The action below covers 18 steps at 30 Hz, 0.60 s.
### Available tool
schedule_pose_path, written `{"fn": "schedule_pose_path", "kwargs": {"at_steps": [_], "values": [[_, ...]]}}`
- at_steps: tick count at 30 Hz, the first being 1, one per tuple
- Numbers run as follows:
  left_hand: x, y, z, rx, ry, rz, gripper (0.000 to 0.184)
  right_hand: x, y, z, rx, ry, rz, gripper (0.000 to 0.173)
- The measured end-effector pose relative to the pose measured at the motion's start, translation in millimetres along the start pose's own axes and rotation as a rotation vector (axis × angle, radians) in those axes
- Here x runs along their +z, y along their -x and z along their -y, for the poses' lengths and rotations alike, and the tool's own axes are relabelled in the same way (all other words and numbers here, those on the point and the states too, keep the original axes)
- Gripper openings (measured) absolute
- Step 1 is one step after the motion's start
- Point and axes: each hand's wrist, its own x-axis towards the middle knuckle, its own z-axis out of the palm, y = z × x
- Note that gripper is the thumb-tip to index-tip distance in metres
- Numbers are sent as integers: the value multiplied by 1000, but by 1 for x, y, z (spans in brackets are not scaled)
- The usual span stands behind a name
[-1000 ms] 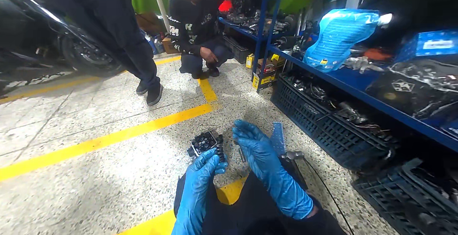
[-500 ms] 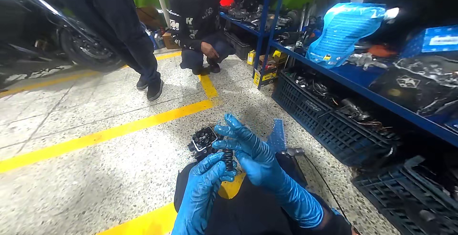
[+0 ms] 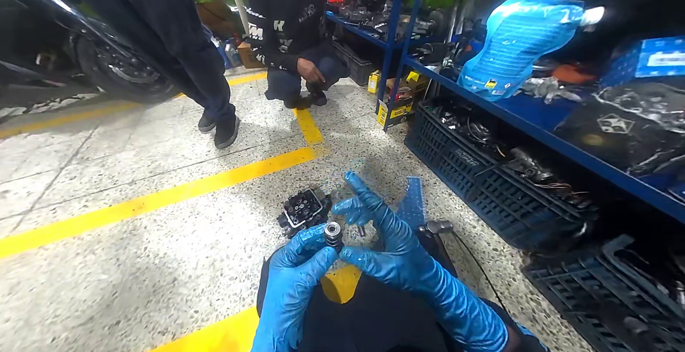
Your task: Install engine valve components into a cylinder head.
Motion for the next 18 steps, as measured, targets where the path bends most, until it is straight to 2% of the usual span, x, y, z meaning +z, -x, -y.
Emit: {"fn": "schedule_pose_path", "kwargs": {"at_steps": [4, 8, 12, 14, 16, 18], "values": [[4, -23, 9, 56, -103, -19, 32, -4, -8, -19, 9, 124, 13, 82], [-9, -56, 38, 23, -194, -11, 37, -11, -16, -65, 24, 155, 13, 76], [-63, -82, 99, -61, -619, -52, 43, -35, -17, -148, 136, 426, -37, 71], [-100, -85, 127, -154, -857, -80, 42, -54, -11, -212, 259, 587, -49, 74], [-132, -90, 146, -240, -1088, -75, 45, -69, -11, -270, 473, 700, 4, 77], [-151, -103, 158, -211, -1311, -78, 55, -74, -23, -321, 717, 753, 85, 80]]}}
